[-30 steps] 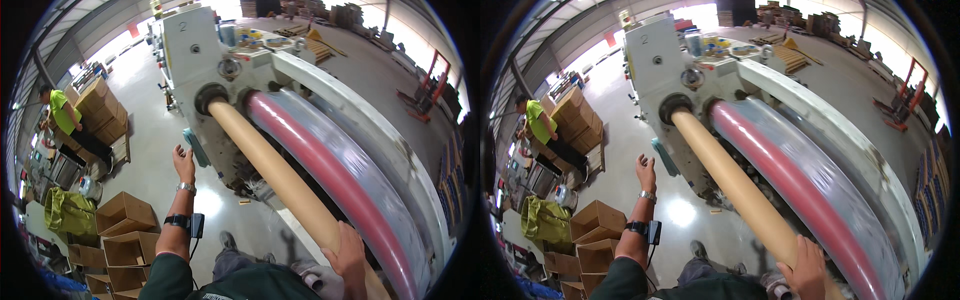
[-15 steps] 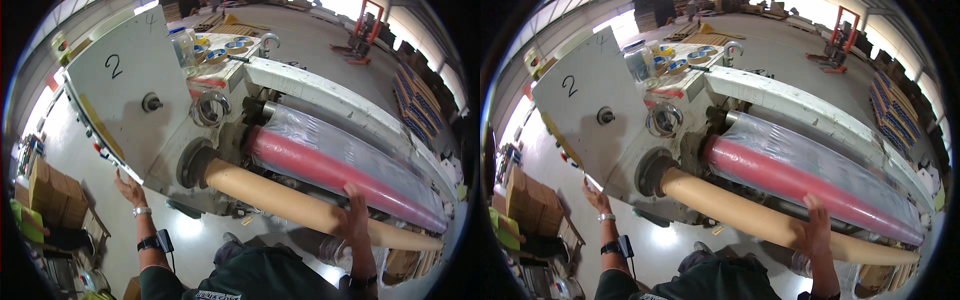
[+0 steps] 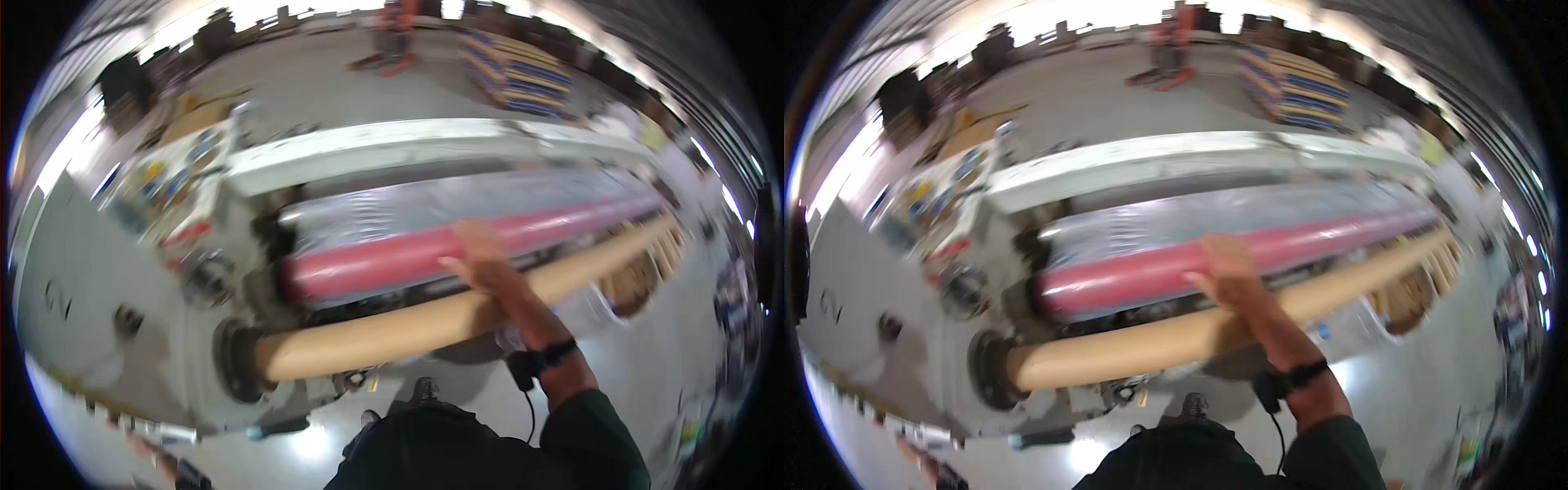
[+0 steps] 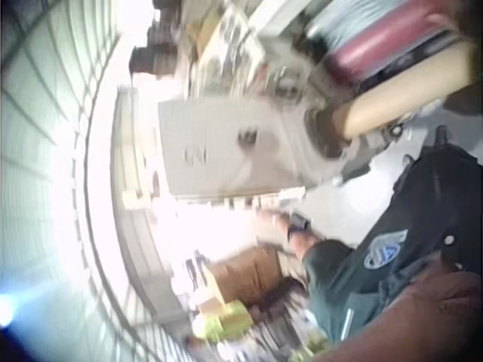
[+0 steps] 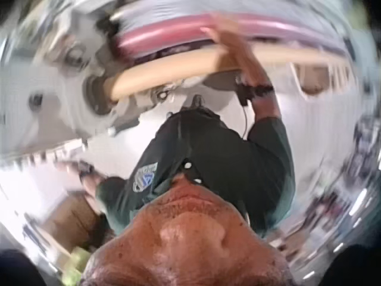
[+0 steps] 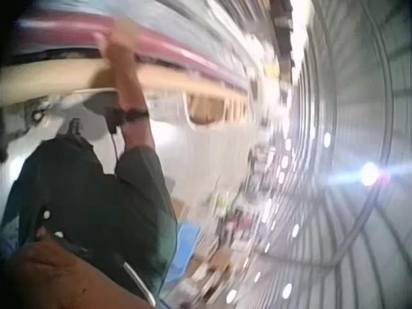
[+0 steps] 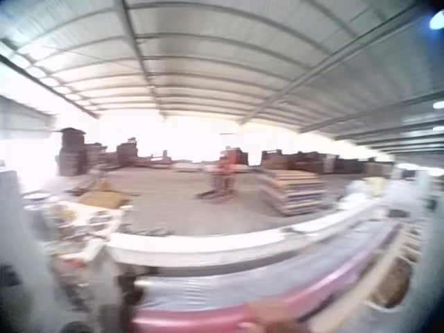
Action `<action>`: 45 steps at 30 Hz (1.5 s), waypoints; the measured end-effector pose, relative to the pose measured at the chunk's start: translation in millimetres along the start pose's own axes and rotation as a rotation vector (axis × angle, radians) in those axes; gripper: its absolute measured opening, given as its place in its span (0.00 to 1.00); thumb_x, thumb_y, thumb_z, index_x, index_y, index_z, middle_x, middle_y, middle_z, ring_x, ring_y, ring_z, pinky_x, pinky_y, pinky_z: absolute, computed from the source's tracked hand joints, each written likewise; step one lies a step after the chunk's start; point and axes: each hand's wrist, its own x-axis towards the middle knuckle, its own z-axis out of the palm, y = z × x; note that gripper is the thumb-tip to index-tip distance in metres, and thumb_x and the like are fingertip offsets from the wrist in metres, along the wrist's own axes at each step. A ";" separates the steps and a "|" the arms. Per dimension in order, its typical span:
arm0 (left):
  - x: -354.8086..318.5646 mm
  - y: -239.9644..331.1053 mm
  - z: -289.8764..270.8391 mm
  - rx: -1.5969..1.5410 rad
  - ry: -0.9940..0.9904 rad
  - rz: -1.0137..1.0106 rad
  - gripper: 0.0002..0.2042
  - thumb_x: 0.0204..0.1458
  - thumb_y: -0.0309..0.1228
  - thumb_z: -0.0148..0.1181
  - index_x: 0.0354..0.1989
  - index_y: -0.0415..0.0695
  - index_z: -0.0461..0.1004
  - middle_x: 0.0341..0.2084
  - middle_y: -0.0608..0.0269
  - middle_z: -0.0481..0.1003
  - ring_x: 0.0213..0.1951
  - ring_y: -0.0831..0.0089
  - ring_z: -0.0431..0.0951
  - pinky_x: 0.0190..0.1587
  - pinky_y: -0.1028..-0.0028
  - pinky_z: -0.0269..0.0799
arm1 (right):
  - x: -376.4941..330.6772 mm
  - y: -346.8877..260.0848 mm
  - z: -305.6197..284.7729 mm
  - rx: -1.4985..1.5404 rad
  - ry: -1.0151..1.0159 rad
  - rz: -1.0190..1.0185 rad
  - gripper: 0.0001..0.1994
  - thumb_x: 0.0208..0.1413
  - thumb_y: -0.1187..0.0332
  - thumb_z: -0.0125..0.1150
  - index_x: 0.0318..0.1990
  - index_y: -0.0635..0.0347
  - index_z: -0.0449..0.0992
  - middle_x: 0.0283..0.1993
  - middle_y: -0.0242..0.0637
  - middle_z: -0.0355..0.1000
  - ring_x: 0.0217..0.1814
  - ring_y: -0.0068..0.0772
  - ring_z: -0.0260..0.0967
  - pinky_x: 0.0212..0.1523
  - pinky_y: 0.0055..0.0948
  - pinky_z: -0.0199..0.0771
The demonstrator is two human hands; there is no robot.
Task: Operating an industrial slitting and rewinding machine to process plastic film rolls, including changing out finished rolls and starting new ones.
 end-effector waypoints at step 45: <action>61.5 204.2 -42.6 -0.659 0.187 0.005 0.27 0.50 0.23 0.50 0.62 0.43 0.58 0.58 0.53 0.63 0.61 0.63 0.61 0.61 0.67 0.56 | -10.2 -11.0 -27.4 -0.044 -0.509 0.294 0.35 0.58 0.50 0.48 0.63 0.72 0.53 0.68 0.55 0.49 0.72 0.50 0.42 0.70 0.41 0.37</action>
